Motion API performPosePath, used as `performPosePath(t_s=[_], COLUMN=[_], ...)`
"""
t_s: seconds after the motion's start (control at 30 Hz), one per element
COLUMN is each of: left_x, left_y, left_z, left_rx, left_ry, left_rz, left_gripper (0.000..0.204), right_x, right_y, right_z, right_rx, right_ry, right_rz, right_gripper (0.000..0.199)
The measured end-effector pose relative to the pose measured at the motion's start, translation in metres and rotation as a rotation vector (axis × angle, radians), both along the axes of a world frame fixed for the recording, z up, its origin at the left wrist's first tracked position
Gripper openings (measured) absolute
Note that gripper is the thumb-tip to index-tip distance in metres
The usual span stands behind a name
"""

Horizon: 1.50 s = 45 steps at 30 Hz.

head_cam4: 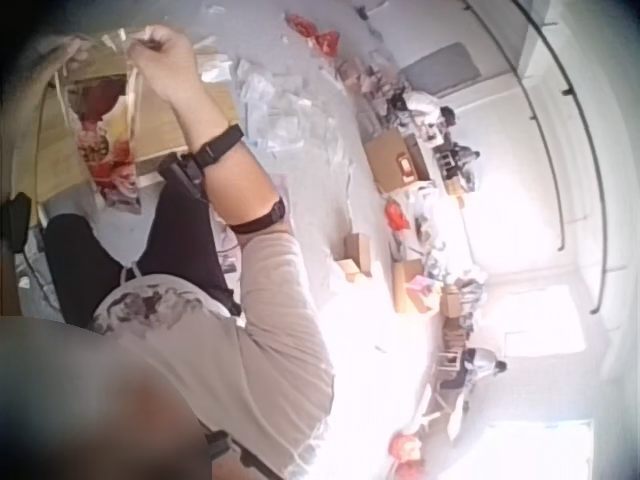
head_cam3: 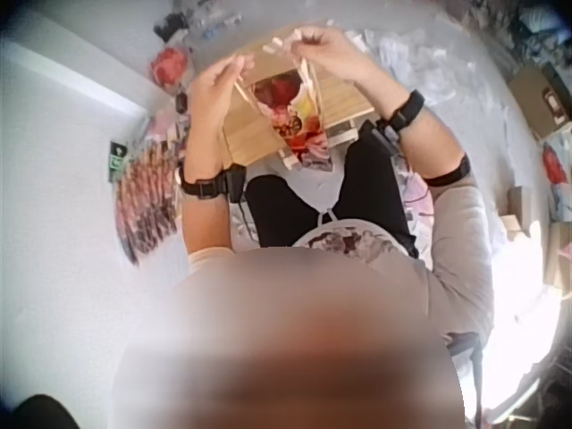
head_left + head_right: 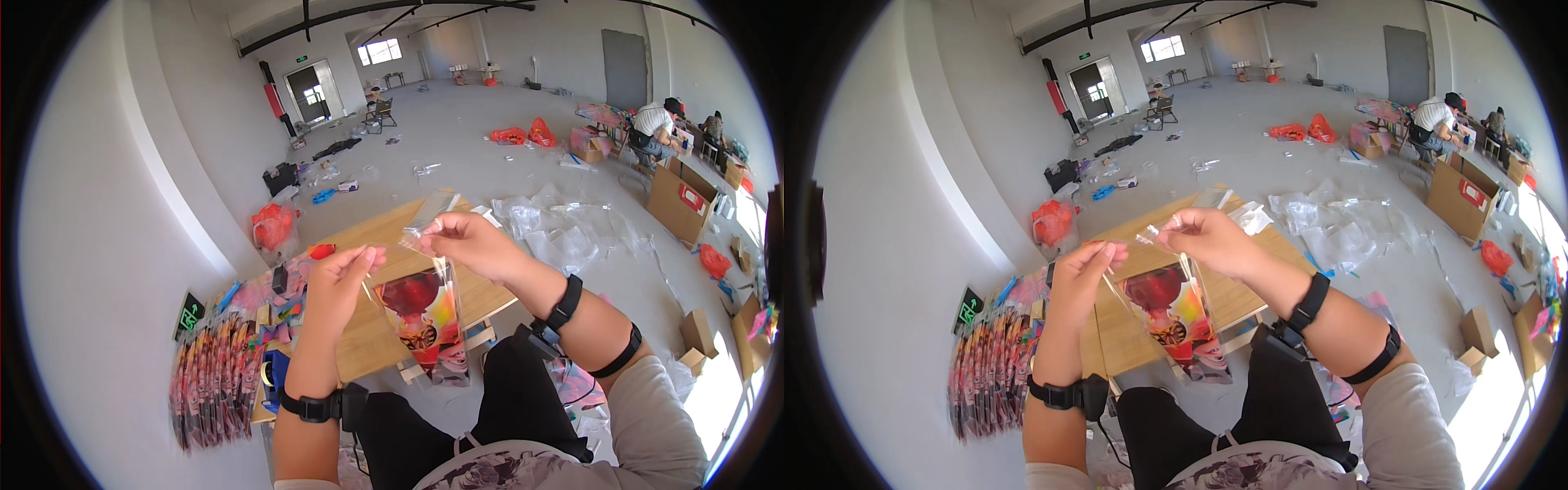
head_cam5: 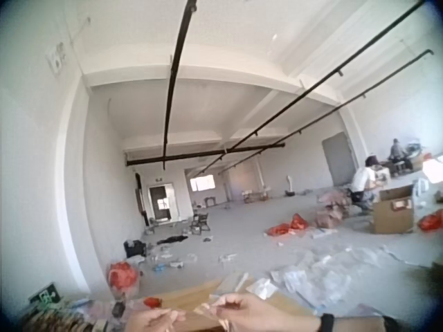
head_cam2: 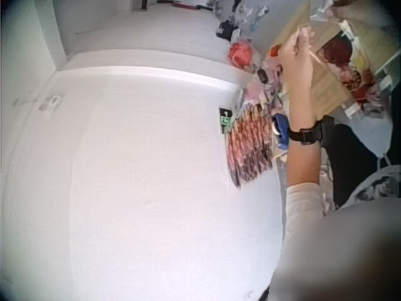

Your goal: The person is assembling a kite by attaching support rods and tape to the kite fabric.

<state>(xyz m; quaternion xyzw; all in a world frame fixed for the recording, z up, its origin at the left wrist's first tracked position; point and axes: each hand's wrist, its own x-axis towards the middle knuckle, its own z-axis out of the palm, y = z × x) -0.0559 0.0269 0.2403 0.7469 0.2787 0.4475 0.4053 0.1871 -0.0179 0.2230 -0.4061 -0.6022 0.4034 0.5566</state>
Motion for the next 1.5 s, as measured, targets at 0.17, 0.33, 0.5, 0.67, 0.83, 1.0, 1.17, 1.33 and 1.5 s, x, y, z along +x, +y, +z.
performPosePath(t_s=[0.17, 0.33, 0.5, 0.67, 0.83, 1.0, 1.17, 1.33, 1.5], left_x=[-0.001, -0.007, -0.006, -0.002, -0.007, -0.024, -0.015, -0.007, -0.008], left_y=[0.001, -0.001, -0.010, -0.022, -0.023, -0.010, -0.024, -0.024, -0.018], left_z=[0.002, 0.007, 0.011, 0.021, 0.019, -0.018, -0.098, -0.136, -0.140], left_rx=[0.028, 0.097, 0.091, 0.137, 0.129, 0.183, -0.078, -0.343, -0.325], left_ry=[-0.085, -0.070, -0.136, -0.121, -0.051, -0.259, -0.234, -0.290, -0.232], left_rz=[0.029, 0.070, 0.065, 0.047, 0.042, -0.160, -0.255, -0.102, -0.060], left_gripper=[0.029, 0.028, 0.027, 0.026, 0.031, 0.061, 0.062, 0.015, 0.016], right_x=[0.001, -0.011, -0.006, -0.004, 0.001, -0.005, -0.001, 0.007, 0.003], right_y=[0.007, 0.005, -0.003, -0.016, -0.015, -0.016, -0.019, -0.012, -0.010], right_z=[0.010, 0.016, 0.016, -0.010, -0.016, 0.002, 0.028, 0.009, -0.054], right_rx=[0.125, 0.199, 0.224, 0.148, 0.145, 0.194, 0.146, 0.094, -0.159], right_ry=[0.056, 0.026, 0.037, 0.021, -0.075, -0.094, -0.086, 0.119, 0.212], right_rz=[-0.055, -0.055, -0.025, 0.176, 0.155, 0.059, 0.003, -0.032, 0.041], right_gripper=[0.018, 0.020, 0.033, 0.042, 0.020, 0.021, 0.023, 0.034, 0.034])
